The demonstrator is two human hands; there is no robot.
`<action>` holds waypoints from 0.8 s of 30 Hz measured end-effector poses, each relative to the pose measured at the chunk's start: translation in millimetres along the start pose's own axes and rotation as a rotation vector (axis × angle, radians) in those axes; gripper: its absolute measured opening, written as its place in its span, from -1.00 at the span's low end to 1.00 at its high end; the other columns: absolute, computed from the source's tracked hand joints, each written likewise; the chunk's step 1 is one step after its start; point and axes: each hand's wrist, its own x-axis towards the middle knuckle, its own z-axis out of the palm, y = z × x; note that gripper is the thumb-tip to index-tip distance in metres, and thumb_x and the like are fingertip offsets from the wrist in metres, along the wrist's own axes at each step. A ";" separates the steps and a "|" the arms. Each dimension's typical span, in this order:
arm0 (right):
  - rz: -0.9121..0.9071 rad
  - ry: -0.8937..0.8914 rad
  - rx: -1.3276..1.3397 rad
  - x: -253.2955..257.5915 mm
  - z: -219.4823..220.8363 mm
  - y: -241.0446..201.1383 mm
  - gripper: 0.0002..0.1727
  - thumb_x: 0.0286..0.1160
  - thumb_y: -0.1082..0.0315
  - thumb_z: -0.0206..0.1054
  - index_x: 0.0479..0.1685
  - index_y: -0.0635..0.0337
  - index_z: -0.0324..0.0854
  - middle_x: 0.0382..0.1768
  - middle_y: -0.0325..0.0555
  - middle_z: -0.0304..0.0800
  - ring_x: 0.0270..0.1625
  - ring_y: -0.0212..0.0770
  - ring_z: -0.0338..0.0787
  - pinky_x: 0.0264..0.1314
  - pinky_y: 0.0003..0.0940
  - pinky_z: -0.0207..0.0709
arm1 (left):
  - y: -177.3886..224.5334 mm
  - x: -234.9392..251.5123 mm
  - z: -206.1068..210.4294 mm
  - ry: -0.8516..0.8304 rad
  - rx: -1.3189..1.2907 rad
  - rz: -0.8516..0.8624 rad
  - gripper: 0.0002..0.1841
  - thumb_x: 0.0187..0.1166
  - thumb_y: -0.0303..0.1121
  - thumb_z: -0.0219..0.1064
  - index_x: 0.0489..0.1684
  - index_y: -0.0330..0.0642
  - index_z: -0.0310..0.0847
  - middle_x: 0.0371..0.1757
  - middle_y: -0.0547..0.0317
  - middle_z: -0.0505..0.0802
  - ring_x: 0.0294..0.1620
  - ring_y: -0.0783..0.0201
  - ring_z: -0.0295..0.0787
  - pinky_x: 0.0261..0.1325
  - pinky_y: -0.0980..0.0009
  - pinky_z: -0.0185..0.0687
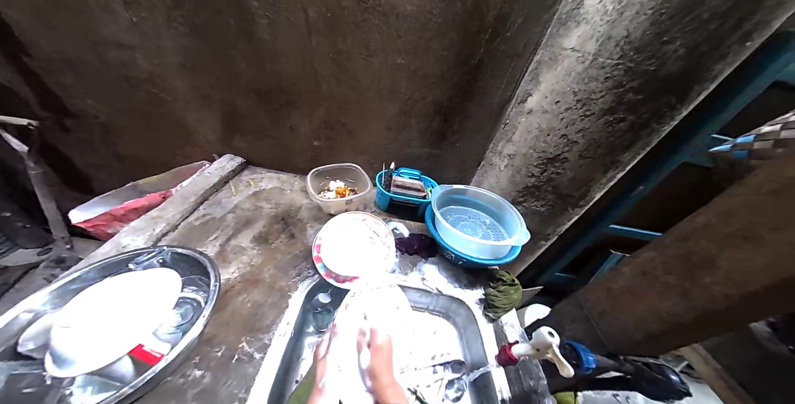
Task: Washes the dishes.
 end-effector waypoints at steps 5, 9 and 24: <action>-0.314 0.178 -0.084 -48.7 5.8 18.5 -0.84 0.17 0.47 0.53 -0.32 0.41 0.88 -0.34 0.21 0.91 -0.21 0.22 0.92 -0.02 0.21 0.74 | 17.3 21.7 -11.0 0.004 -0.040 0.043 -0.53 0.89 -0.37 -0.21 0.61 -0.52 0.25 0.50 -0.17 0.59 0.38 0.38 0.56 0.46 0.41 0.47; -0.072 0.338 -0.222 6.6 -20.8 62.9 -0.78 0.24 0.53 0.46 -0.18 0.53 0.83 -0.19 0.45 0.86 -0.04 0.47 0.85 0.10 0.36 0.64 | 21.9 17.2 -6.3 -0.030 -0.013 0.039 -0.53 0.87 -0.38 -0.18 0.59 -0.54 0.26 0.47 -0.18 0.61 0.35 0.41 0.58 0.42 0.45 0.49; -0.055 0.221 -0.011 32.0 -12.6 40.6 -0.51 0.45 0.38 0.35 0.34 0.48 0.66 0.25 0.37 0.78 0.30 0.31 0.79 0.37 0.24 0.58 | -2.1 3.2 6.4 -0.083 -0.015 -0.058 -0.52 0.89 -0.39 -0.18 0.64 -0.54 0.23 0.55 -0.24 0.55 0.45 0.32 0.53 0.54 0.39 0.40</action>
